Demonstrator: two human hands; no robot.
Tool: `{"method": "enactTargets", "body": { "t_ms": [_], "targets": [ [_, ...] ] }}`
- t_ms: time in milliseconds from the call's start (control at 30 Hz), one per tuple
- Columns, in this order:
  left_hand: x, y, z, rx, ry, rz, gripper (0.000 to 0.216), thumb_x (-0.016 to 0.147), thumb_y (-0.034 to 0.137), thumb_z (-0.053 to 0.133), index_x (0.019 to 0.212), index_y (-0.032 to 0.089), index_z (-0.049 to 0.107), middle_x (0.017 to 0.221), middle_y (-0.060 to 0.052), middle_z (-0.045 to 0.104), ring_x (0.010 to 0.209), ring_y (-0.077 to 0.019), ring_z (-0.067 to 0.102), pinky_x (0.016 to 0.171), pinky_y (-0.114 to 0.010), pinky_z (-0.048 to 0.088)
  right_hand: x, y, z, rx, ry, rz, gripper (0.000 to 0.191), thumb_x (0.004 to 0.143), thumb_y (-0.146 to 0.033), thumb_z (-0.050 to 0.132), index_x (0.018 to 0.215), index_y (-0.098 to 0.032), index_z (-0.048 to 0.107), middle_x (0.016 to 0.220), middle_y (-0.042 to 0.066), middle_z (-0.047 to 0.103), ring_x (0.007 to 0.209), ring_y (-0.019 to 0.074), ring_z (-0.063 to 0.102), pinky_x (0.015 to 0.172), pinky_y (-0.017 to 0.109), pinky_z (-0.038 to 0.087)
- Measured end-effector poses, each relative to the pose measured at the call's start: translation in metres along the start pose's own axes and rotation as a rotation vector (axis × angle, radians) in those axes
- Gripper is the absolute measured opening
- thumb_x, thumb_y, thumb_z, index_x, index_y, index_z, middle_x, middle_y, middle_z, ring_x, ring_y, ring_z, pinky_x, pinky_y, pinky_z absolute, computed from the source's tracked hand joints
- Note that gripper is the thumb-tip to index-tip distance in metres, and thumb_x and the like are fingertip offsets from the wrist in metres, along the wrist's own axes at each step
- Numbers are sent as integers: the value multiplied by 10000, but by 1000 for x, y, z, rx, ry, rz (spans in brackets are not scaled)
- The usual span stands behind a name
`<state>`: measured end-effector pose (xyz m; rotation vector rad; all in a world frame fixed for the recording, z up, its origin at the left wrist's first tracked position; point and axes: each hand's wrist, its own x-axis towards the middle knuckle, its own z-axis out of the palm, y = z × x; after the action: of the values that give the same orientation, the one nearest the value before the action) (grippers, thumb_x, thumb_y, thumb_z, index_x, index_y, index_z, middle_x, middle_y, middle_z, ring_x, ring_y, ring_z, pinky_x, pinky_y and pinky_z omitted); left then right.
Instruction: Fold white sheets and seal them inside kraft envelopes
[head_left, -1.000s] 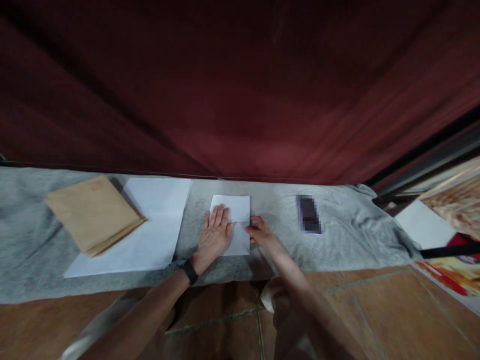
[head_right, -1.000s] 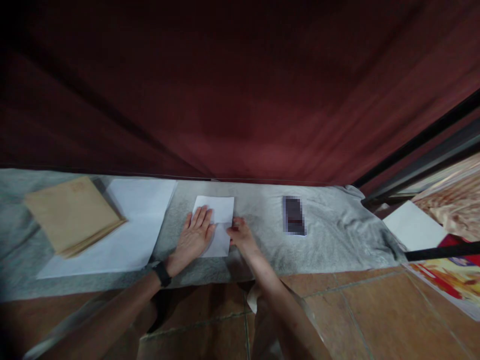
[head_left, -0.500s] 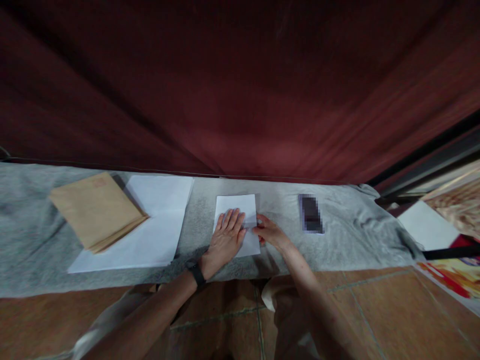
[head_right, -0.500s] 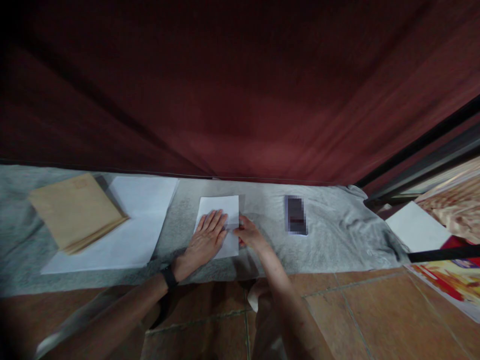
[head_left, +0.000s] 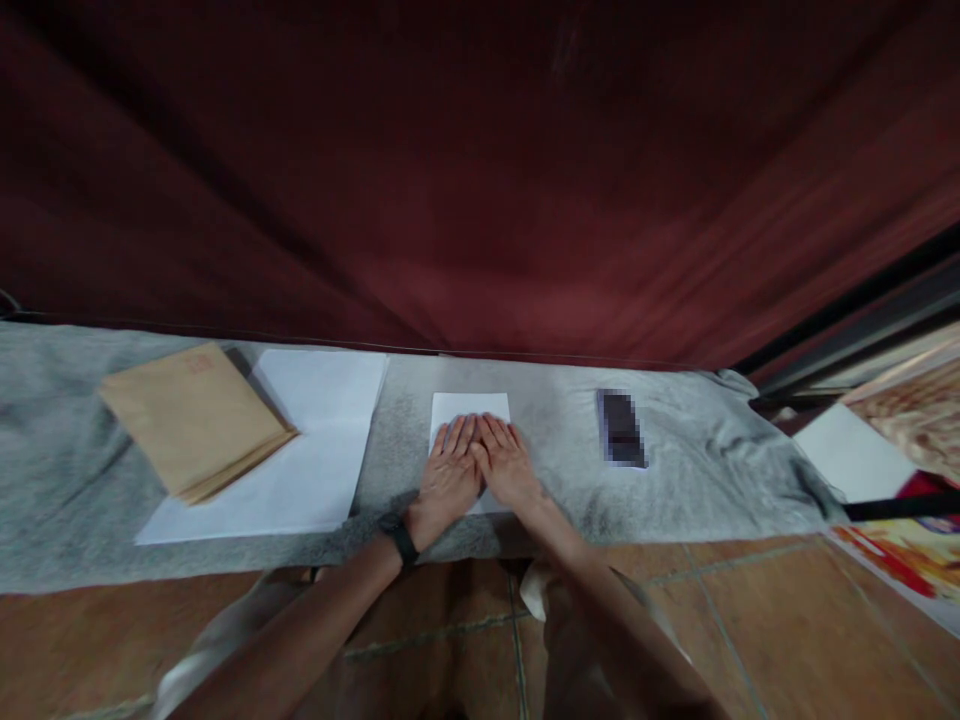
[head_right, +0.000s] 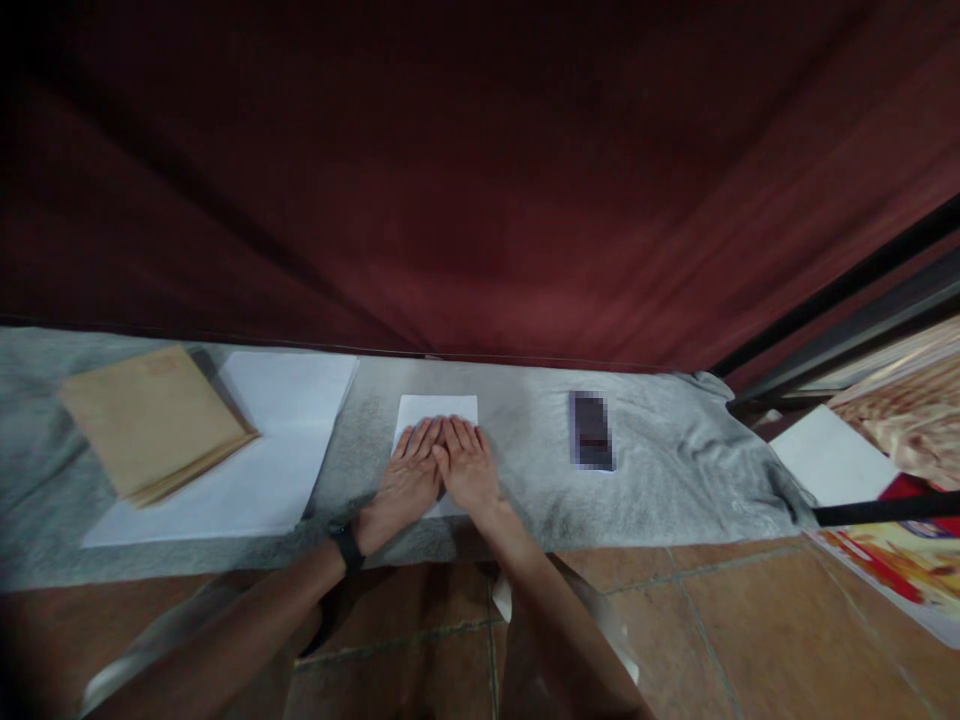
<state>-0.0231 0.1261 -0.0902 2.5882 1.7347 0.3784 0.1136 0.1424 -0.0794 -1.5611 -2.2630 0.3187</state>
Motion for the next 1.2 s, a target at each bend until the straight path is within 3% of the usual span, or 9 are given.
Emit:
{"method": "enactTargets", "body": {
  "t_ms": [200, 567, 700, 900, 1067, 1200],
  "targets": [
    [6, -17, 1, 5, 53, -72, 566, 1023, 274, 290, 1537, 73, 415, 1618, -137, 371, 1535, -252, 282, 1272, -463, 200, 4, 14, 11, -174, 35, 63, 542, 1077, -373, 348, 1568, -143, 373, 1628, 127, 352, 1513, 274, 329, 1234, 486, 253],
    [4, -57, -13, 35, 57, -220, 588, 1021, 322, 295, 1538, 67, 412, 1598, -146, 403, 1520, -277, 319, 1260, -479, 227, 6, 27, 9, -204, 78, 131, 563, 1065, -380, 343, 1562, -118, 380, 1609, 147, 382, 1480, 304, 378, 1227, 535, 230],
    [4, -42, -16, 10, 90, -147, 578, 1027, 304, 277, 1524, 47, 423, 1608, -154, 390, 1522, -273, 314, 1260, -460, 241, 10, 23, 6, -197, 76, 153, 544, 1063, -347, 324, 1539, -100, 419, 1602, 143, 397, 1480, 309, 375, 1233, 547, 205],
    [-2, -9, -7, -47, 49, 40, 558, 1020, 318, 348, 1536, 118, 422, 1592, -138, 429, 1517, -257, 328, 1262, -477, 247, 24, 15, 1, -163, 63, 132, 526, 1069, -329, 302, 1526, -112, 446, 1607, 140, 391, 1502, 286, 343, 1247, 532, 187],
    [-5, -16, -4, -9, 34, 36, 563, 1019, 293, 311, 1507, 44, 441, 1562, -183, 456, 1504, -254, 356, 1262, -469, 248, 29, 8, 11, -132, -30, -9, 515, 1086, -361, 274, 1538, -175, 435, 1625, 91, 375, 1506, 235, 343, 1248, 458, 215],
    [-6, -26, -7, 8, 35, -24, 579, 1019, 312, 318, 1520, 42, 426, 1603, -166, 394, 1524, -253, 311, 1270, -438, 226, 29, 8, 18, -173, 22, 45, 537, 1083, -381, 306, 1553, -140, 403, 1624, 133, 363, 1505, 268, 343, 1241, 479, 209]
  ]
}}
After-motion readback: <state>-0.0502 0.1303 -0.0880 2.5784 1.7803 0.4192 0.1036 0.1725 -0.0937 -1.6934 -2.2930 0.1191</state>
